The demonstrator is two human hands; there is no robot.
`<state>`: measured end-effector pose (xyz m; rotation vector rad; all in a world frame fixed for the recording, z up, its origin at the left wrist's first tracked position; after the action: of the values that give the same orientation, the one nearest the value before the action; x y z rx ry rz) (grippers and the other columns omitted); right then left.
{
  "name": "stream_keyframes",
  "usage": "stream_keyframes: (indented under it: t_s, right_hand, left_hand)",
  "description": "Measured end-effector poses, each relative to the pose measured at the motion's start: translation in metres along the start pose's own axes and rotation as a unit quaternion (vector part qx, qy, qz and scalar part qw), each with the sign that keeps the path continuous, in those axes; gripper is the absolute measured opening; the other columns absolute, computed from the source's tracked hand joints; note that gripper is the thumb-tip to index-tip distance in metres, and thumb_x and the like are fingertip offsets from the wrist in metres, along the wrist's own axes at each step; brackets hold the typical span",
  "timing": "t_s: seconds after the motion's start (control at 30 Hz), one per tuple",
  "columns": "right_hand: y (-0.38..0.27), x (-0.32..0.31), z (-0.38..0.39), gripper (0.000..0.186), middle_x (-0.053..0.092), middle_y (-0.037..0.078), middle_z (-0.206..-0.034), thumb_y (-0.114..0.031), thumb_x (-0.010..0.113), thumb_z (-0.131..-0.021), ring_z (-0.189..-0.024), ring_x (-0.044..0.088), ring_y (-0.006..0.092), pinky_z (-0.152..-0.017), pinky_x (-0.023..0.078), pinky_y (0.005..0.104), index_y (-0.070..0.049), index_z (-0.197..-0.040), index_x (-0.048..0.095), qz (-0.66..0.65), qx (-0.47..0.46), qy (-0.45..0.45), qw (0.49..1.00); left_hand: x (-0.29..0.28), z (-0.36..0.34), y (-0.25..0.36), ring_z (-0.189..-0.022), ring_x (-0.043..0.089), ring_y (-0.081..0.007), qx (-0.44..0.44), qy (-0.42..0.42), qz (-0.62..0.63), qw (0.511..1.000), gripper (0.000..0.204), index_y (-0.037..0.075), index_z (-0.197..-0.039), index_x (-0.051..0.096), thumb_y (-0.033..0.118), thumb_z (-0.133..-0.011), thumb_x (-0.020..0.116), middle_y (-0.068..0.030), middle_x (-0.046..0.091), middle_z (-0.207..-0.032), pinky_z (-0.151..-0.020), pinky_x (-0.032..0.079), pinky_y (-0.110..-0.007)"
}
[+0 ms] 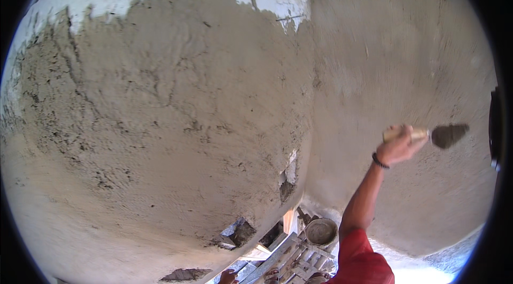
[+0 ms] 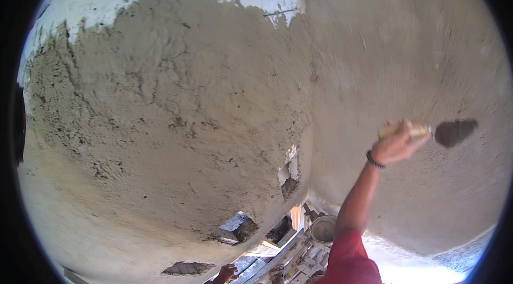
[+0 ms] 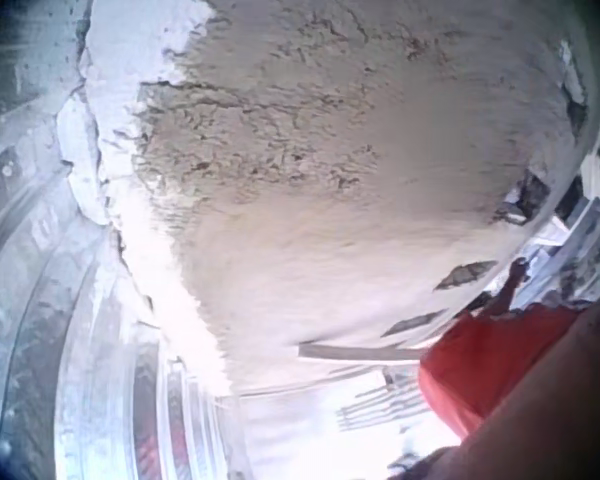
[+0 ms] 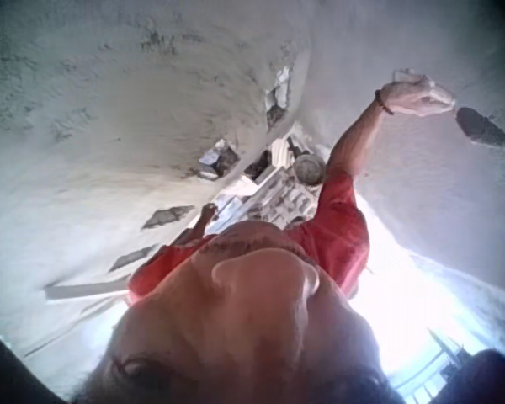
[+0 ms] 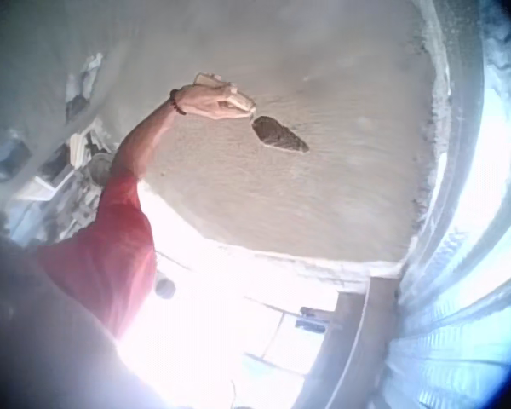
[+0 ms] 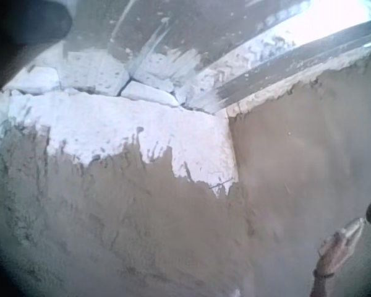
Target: The person applies wet plaster from a bucket onto a high wall using a trowel while standing on scaffolding.
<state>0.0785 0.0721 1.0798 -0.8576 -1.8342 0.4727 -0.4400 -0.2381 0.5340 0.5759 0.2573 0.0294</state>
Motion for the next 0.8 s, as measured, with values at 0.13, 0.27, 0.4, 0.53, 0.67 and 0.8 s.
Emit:
stream_keyframes:
  t_s: [0.13,0.27,0.4,0.53,0.67,0.8]
  right_hand:
    - [0.065,0.100,0.028,0.044,0.059,0.021,-0.096,-0.022,0.053,-0.090,-0.078,0.058,0.0363,-0.068,0.049,0.0441,0.002,-0.125,0.044,0.294,-0.112,-0.307,0.898]
    - [0.056,0.071,0.092,0.045,0.060,0.027,-0.093,-0.017,0.055,-0.087,-0.083,0.057,0.0469,-0.071,0.047,0.0480,-0.002,-0.129,0.046,0.146,-0.200,-0.511,0.823]
    - [0.104,-0.041,0.078,0.051,0.059,0.027,-0.090,-0.014,0.057,-0.084,-0.079,0.058,0.0437,-0.068,0.048,0.0473,-0.005,-0.132,0.042,0.223,-0.074,-0.617,0.751]
    - [0.143,-0.158,0.080,0.048,0.056,0.007,-0.076,-0.009,0.060,-0.084,-0.053,0.053,0.0138,-0.046,0.045,0.0299,-0.008,-0.130,0.046,0.151,0.289,-0.588,0.741]
    - [0.201,-0.280,0.078,0.040,0.055,0.005,-0.069,-0.012,0.058,-0.085,-0.047,0.052,0.0115,-0.039,0.042,0.0264,-0.007,-0.123,0.048,0.186,0.456,-0.554,0.671]
    - [0.269,-0.423,0.086,0.023,0.056,0.004,-0.061,-0.017,0.057,-0.088,-0.044,0.051,0.0129,-0.036,0.040,0.0279,-0.011,-0.110,0.054,0.311,0.491,-0.514,0.631]
  left_hand:
    - [0.016,-0.015,0.003,-0.077,0.066,-0.0321,-0.015,-0.028,0.014,0.999,0.042,0.004,-0.126,0.046,0.011,-0.086,0.059,-0.0171,0.061,-0.109,-0.062,0.058,-0.043]
    - [0.018,-0.005,-0.017,-0.076,0.066,-0.0320,-0.045,-0.023,0.038,0.998,0.037,0.004,-0.121,0.048,0.011,-0.086,0.059,-0.0156,0.061,-0.106,-0.061,0.057,-0.044]
    - [0.035,-0.007,-0.017,-0.075,0.065,-0.0318,-0.045,-0.038,0.040,0.997,0.032,0.005,-0.116,0.051,0.011,-0.086,0.060,-0.0142,0.061,-0.102,-0.060,0.056,-0.046]
    - [0.039,-0.004,-0.024,-0.074,0.064,-0.0317,-0.048,-0.038,0.062,0.996,0.026,0.005,-0.111,0.053,0.012,-0.086,0.060,-0.0128,0.061,-0.099,-0.059,0.056,-0.048]
    - [0.044,0.002,-0.024,-0.074,0.062,-0.0307,-0.051,-0.013,-0.021,0.998,0.026,0.005,-0.111,0.054,0.011,-0.086,0.060,-0.0109,0.059,-0.100,-0.060,0.056,-0.048]
    - [0.062,0.047,-0.002,-0.064,0.066,-0.0277,-0.030,0.020,-0.166,0.986,0.033,0.006,-0.117,0.051,0.020,-0.088,0.058,-0.0136,0.062,-0.096,-0.052,0.054,-0.036]
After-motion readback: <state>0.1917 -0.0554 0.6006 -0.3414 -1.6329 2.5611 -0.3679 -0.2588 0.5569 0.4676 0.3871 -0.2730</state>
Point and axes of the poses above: each hand's wrist, its own z-axis away from the middle knuckle, its own x-axis out of the palm, y = z × x, the point moved 3 cm from there along -z, towards the middle knuckle
